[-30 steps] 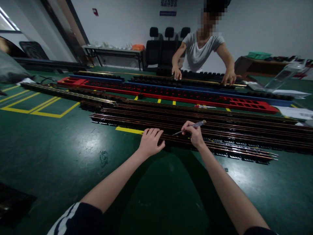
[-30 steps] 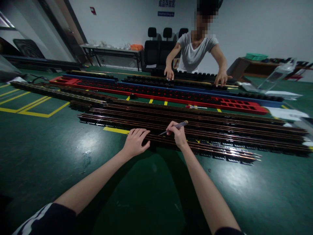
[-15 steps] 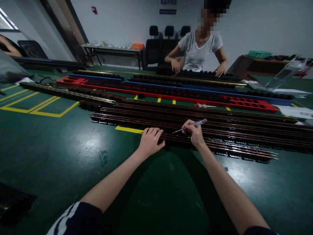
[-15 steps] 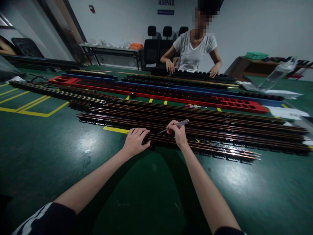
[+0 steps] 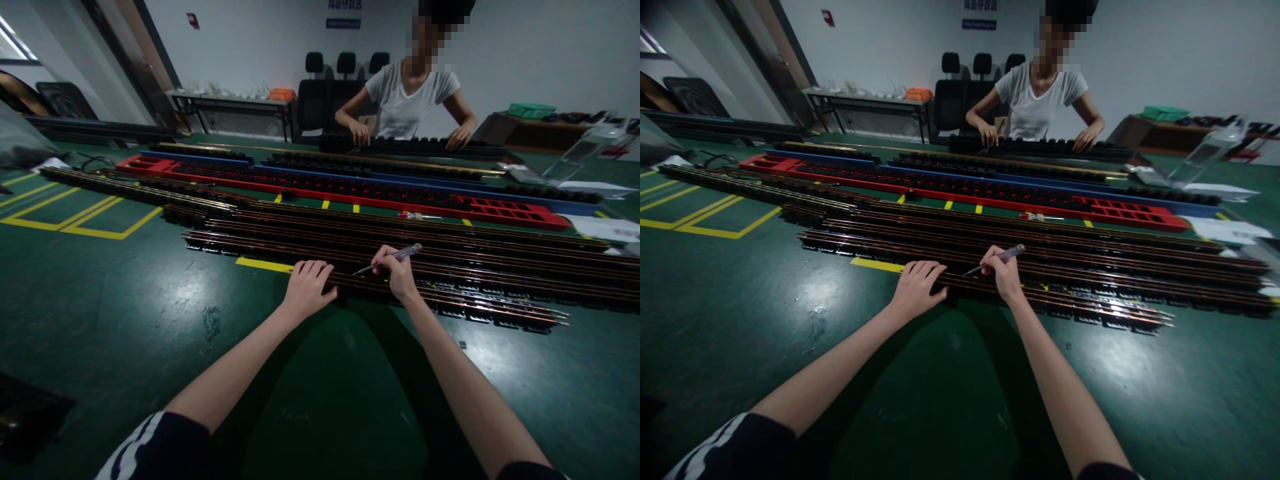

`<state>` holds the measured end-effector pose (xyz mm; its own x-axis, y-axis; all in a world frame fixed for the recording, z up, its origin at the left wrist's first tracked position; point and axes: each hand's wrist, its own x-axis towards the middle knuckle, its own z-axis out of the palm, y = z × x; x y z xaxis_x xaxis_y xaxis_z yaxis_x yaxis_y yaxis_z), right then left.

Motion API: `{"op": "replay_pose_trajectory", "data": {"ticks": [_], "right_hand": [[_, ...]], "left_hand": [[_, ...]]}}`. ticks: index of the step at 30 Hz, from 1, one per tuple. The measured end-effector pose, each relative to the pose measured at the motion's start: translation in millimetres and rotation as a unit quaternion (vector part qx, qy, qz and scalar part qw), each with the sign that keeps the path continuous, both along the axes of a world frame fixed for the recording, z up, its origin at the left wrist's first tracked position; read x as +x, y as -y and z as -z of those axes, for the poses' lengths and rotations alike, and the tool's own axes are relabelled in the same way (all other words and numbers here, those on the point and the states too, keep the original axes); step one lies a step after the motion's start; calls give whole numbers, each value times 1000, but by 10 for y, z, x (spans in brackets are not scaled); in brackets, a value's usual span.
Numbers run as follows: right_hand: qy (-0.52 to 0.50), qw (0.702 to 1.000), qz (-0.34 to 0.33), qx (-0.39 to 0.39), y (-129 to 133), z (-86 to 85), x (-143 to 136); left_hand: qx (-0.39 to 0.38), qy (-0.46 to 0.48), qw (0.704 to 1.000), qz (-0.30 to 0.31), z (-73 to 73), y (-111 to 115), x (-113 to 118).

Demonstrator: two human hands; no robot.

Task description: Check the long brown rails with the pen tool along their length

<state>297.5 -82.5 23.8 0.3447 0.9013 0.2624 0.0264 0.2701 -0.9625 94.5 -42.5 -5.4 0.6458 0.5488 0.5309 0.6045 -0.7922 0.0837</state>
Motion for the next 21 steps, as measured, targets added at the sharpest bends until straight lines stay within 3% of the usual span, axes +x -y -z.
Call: {"op": "replay_pose_trajectory", "data": {"ticks": [21], "right_hand": [[14,1000,-6,17,-2,34,46]], "left_hand": [[5,-6,1000,-11,15,6,13]]}}
